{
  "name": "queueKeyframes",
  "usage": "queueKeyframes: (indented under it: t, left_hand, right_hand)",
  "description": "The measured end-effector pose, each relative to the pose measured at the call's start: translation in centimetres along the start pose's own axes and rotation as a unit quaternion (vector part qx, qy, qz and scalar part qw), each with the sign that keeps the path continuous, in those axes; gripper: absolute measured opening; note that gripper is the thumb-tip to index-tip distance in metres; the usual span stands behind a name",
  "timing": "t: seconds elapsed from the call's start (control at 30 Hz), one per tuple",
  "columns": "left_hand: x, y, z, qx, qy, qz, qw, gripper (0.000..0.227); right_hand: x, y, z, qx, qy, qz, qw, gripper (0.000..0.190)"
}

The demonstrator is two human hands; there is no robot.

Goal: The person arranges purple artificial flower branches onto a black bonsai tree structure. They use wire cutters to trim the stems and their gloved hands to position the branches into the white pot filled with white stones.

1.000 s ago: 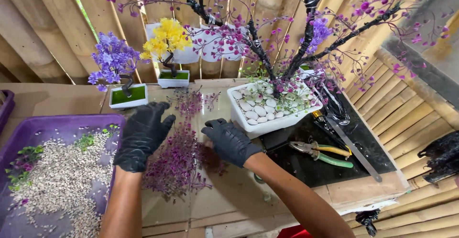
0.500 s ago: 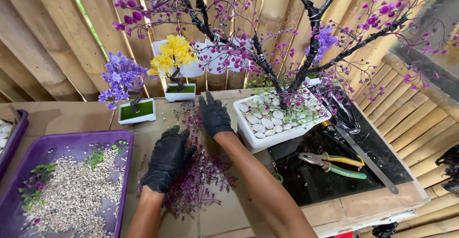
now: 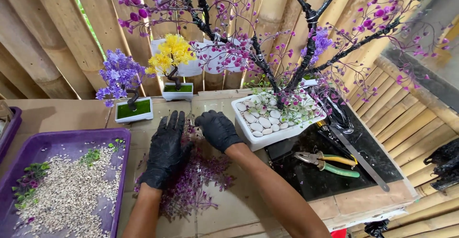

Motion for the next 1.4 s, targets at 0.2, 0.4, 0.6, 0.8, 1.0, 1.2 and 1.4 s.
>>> queueKeyframes:
  t: [0.2, 0.4, 0.6, 0.8, 1.0, 1.2, 1.4]
  left_hand:
    - [-0.2, 0.8, -0.7, -0.048, 0.036, 0.005, 0.998, 0.086]
    - [0.9, 1.7, -1.6, -0.091, 0.077, -0.045, 0.992, 0.060]
    - [1.1, -0.3, -1.1, -0.150, 0.071, -0.112, 0.980, 0.015]
    - [0.2, -1.3, 0.5, 0.054, -0.113, -0.231, 0.965, 0.008]
    - [-0.1, -3.4, 0.7, 0.046, -0.132, -0.209, 0.968, 0.016]
    - [0.2, -9.2, -1.4, -0.239, -0.009, -0.135, 0.961, 0.058]
    - [0.3, -5.3, -2.4, -0.288, 0.061, -0.030, 0.955, 0.043]
  right_hand:
    - [-3.7, -5.0, 3.1, -0.033, -0.058, 0.014, 0.998, 0.011]
    - [-5.5, -5.1, 3.5, -0.064, -0.090, -0.001, 0.994, 0.013]
    - [-7.0, -4.8, 3.5, -0.048, -0.083, -0.015, 0.995, 0.012]
    - [-8.1, -6.0, 3.2, -0.027, -0.071, -0.027, 0.997, 0.007]
    - [-9.2, -8.5, 4.5, 0.065, -0.002, -0.031, 0.997, 0.009]
    - [-9.5, -9.2, 5.9, 0.021, 0.017, -0.076, 0.997, 0.011]
    - [-9.7, -10.1, 6.3, 0.217, 0.062, -0.116, 0.967, 0.011]
Point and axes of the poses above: each hand's wrist, its own x-axis towards the middle knuckle, its own y-axis out of the palm, z = x × y, the point moved 3 cm from there along x, towards the middle knuckle, and after that the axes turned 10 degrees about x, right-handed, at the moved point
